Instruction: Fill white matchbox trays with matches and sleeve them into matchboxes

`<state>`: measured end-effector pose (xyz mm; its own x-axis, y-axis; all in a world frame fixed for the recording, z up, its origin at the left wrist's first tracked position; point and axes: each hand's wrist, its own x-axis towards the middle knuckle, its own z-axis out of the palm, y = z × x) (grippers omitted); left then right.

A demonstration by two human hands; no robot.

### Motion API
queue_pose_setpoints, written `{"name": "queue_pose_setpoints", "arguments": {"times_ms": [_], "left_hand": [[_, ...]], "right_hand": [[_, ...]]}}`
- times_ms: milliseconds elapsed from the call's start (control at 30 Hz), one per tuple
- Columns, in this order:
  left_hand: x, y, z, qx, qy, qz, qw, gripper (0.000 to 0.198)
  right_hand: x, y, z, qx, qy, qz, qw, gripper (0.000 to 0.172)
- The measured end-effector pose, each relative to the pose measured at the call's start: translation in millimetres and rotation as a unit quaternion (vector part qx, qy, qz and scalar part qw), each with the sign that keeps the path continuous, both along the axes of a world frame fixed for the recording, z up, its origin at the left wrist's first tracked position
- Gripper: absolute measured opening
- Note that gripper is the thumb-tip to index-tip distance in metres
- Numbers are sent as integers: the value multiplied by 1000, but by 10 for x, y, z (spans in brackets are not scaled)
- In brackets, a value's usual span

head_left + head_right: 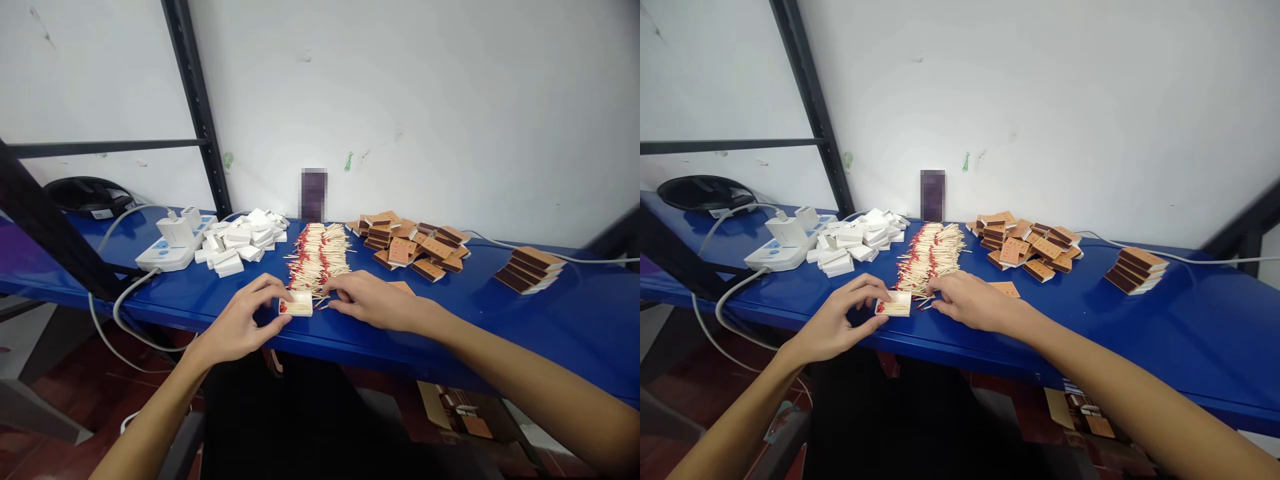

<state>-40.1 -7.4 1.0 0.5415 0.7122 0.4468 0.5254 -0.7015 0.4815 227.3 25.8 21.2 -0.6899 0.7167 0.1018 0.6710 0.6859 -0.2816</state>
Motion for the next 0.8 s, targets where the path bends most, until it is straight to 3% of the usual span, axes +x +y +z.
{"name": "queue_pose_setpoints", "arguments": {"times_ms": [200,800], "left_hand": [[2,-7,9,-14,33,-8,999,27],[14,-24,28,-27,69,-19,997,22]], "right_hand": [[-8,52,-17,-20,30,15,999,13],[-2,2,44,-76,51,2,996,14]]}}
